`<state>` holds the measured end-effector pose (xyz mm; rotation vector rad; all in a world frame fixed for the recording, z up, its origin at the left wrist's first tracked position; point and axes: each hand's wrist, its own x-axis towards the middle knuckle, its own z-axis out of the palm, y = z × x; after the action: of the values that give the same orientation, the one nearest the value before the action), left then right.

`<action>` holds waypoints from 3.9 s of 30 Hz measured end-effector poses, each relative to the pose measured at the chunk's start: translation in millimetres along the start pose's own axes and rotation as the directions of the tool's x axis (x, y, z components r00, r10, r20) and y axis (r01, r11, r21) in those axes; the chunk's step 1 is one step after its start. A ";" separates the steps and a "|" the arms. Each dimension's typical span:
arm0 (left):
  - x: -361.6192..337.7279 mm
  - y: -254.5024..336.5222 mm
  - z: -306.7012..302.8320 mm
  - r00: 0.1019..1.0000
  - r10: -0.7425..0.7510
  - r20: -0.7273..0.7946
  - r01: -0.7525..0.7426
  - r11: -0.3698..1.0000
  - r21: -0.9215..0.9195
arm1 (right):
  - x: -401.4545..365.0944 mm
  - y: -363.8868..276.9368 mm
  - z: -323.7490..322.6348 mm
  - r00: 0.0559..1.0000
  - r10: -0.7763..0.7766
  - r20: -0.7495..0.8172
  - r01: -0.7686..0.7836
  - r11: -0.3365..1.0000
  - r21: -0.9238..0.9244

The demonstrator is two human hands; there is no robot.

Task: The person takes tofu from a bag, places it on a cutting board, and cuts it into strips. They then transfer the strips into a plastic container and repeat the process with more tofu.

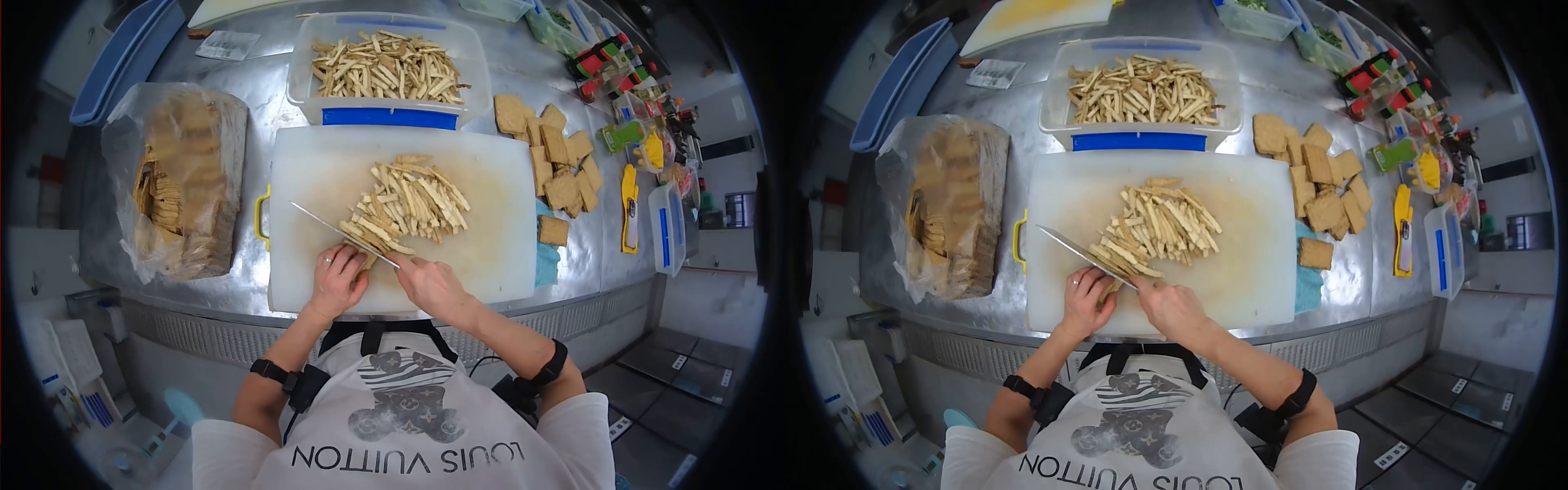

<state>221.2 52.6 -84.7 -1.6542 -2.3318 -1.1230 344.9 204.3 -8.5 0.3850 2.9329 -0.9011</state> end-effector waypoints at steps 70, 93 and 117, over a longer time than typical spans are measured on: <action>-21.4 -1.3 -0.1 0.996 -0.049 -0.070 0.052 0.997 0.051 | -3.7 -1.2 0.4 0.989 -0.037 0.145 0.039 0.999 -0.006; -22.4 2.3 -0.8 0.992 -0.057 -0.114 0.060 0.998 0.022 | -23.3 -13.2 -29.5 0.972 -0.007 0.234 0.002 1.000 0.022; -25.8 1.9 -2.9 0.993 -0.080 -0.088 0.081 0.997 0.003 | -6.1 -5.0 7.3 0.987 -0.021 0.161 0.012 0.998 0.056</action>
<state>232.5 30.8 -93.2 -1.4890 -2.3637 -1.1761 349.3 194.8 -11.1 0.2767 2.7730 -0.9673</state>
